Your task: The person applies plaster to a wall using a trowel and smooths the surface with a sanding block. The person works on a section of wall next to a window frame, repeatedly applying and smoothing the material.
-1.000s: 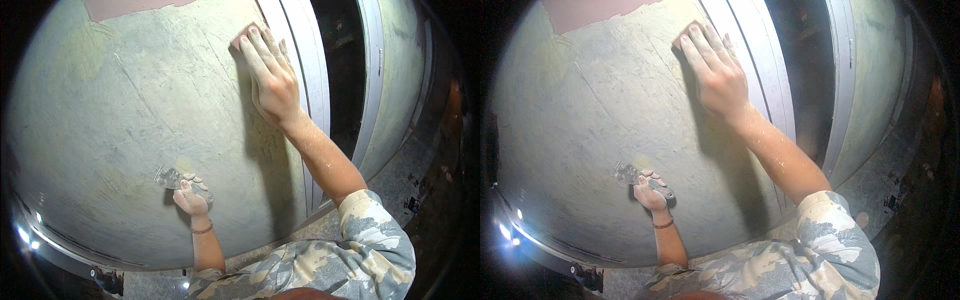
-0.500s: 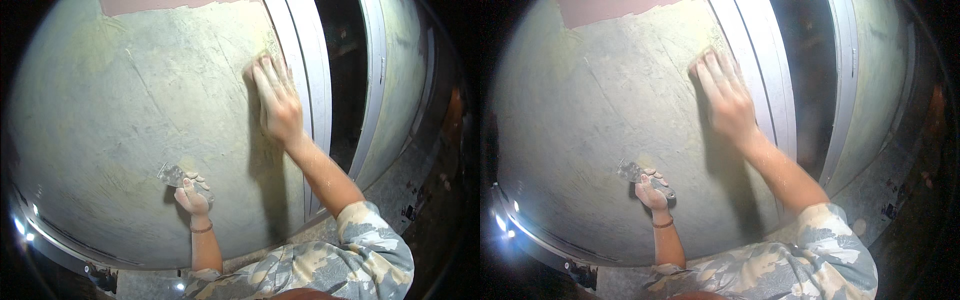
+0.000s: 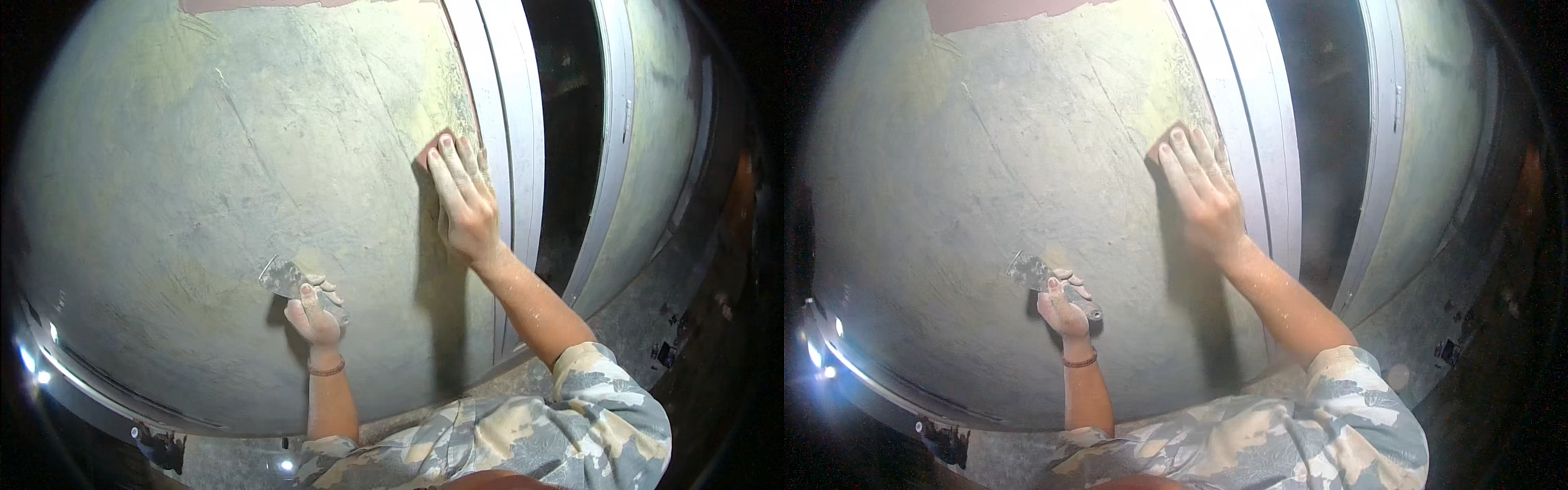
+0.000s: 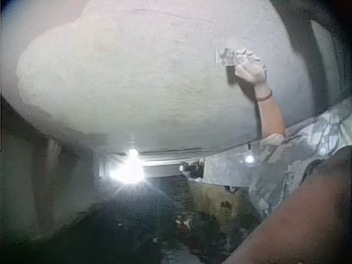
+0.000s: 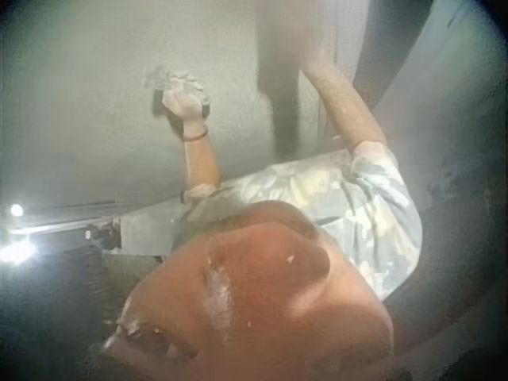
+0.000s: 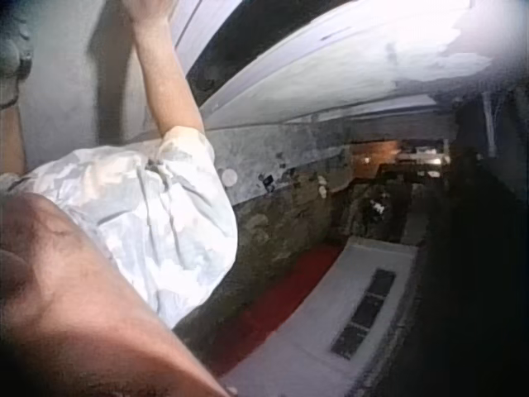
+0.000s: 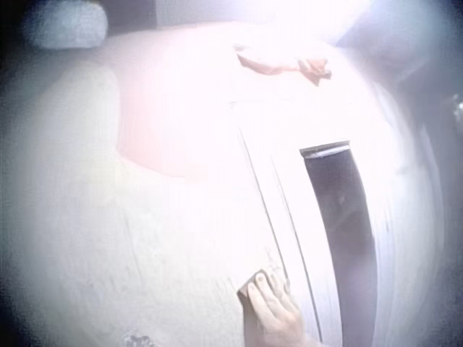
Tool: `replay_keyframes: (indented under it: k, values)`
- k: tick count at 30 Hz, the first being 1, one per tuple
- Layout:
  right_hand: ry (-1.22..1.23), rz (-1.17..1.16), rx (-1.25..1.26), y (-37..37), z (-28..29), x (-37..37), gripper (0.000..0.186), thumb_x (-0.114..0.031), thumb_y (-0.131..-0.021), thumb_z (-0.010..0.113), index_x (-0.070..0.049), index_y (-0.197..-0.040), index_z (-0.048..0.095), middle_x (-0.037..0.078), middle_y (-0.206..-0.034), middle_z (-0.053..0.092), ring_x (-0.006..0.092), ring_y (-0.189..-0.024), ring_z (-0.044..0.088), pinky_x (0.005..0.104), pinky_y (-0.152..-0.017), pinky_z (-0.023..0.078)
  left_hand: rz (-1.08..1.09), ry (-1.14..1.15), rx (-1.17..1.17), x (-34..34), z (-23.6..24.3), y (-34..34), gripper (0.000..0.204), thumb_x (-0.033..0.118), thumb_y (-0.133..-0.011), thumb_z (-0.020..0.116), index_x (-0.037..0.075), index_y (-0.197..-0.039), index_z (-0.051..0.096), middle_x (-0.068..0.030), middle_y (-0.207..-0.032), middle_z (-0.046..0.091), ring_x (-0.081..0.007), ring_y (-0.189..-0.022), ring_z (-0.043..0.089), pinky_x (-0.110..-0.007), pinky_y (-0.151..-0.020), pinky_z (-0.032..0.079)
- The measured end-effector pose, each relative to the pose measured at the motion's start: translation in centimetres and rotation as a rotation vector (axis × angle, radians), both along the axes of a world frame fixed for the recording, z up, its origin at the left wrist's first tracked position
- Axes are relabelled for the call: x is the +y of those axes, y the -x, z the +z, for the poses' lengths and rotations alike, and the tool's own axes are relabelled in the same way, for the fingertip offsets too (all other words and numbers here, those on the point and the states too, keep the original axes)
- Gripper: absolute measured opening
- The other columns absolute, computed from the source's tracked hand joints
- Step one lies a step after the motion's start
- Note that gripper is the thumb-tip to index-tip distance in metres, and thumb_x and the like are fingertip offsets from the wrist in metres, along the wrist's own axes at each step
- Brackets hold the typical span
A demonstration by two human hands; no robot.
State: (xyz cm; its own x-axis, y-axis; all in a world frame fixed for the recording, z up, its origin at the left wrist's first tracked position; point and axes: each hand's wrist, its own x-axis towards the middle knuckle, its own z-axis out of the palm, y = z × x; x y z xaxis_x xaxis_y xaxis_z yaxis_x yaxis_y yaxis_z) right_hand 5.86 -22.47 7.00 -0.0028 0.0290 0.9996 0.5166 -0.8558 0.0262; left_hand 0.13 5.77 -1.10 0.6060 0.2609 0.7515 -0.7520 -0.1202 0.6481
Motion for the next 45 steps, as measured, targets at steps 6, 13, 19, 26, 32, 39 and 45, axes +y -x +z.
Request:
replay_keyframes:
  k: [6,13,19,26,32,39,45]
  values:
    - [-0.014,-0.061,-0.119,-2.3,8.5,-2.5,0.052,0.001,-0.094,0.051,-0.001,-0.146,0.057,0.024,-0.150,0.057,0.0393,-0.148,0.045,0.0557,-0.126,0.029,0.020,-0.072,-0.022,0.1,0.3,0.2,0.042,0.031,-0.112,0.043,-0.005,-0.103,0.062,-0.0133,-0.079,0.064,-0.0171,-0.058,0.057,-0.029,-0.056,0.049]
    - [0.040,-0.033,0.069,1.1,-0.6,-0.3,0.042,-0.002,-0.099,0.051,-0.001,-0.139,0.063,0.020,-0.151,0.056,0.0390,-0.145,0.049,0.0561,-0.122,0.037,0.036,-0.024,-0.020,-0.3,0.5,0.3,0.048,0.031,-0.111,0.046,-0.009,-0.096,0.067,-0.0138,-0.075,0.067,-0.0173,-0.059,0.062,-0.030,-0.059,0.051]
    - [0.023,0.005,-0.060,-0.9,6.1,-1.7,0.055,0.004,-0.094,0.047,-0.004,-0.148,0.057,0.020,-0.155,0.053,0.0367,-0.151,0.040,0.0575,-0.127,0.026,-0.016,0.021,0.023,-0.3,0.3,0.4,0.045,0.029,-0.112,0.044,-0.008,-0.098,0.066,-0.0130,-0.075,0.067,-0.0162,-0.059,0.061,-0.030,-0.059,0.050]
    - [0.119,0.037,0.095,1.6,-2.1,0.9,0.042,-0.006,-0.098,0.053,-0.007,-0.139,0.065,0.016,-0.152,0.057,0.0361,-0.148,0.045,0.0596,-0.123,0.033,-0.026,0.033,0.009,-0.3,0.4,0.5,0.042,0.027,-0.111,0.046,-0.008,-0.101,0.066,-0.0123,-0.074,0.067,-0.0165,-0.059,0.061,-0.030,-0.058,0.051]
    - [0.021,0.006,0.008,-0.4,4.2,0.2,0.051,0.000,-0.093,0.051,-0.007,-0.142,0.062,0.016,-0.151,0.058,0.0369,-0.146,0.048,0.0581,-0.124,0.033,0.025,-0.018,-0.001,-0.1,0.4,0.3,0.046,0.030,-0.111,0.046,-0.009,-0.098,0.067,-0.0136,-0.073,0.067,-0.0176,-0.058,0.062,-0.031,-0.058,0.052]
    - [0.025,0.046,0.132,1.5,-0.6,0.1,0.044,-0.004,-0.101,0.049,-0.008,-0.142,0.063,0.015,-0.151,0.058,0.0339,-0.146,0.049,0.0549,-0.126,0.028,0.035,-0.015,0.041,0.2,0.1,0.2,0.050,0.032,-0.111,0.044,-0.009,-0.096,0.067,-0.0139,-0.069,0.067,-0.0177,-0.057,0.062,-0.031,-0.059,0.052]
    - [0.023,-0.044,-0.049,-3.4,6.2,-3.2,0.049,-0.003,-0.102,0.049,-0.009,-0.151,0.056,0.014,-0.156,0.054,0.0322,-0.150,0.044,0.0505,-0.129,0.025,0.040,-0.049,0.004,0.0,0.3,0.3,0.048,0.031,-0.111,0.045,-0.009,-0.095,0.067,-0.0124,-0.068,0.066,-0.0180,-0.057,0.062,-0.031,-0.059,0.052]
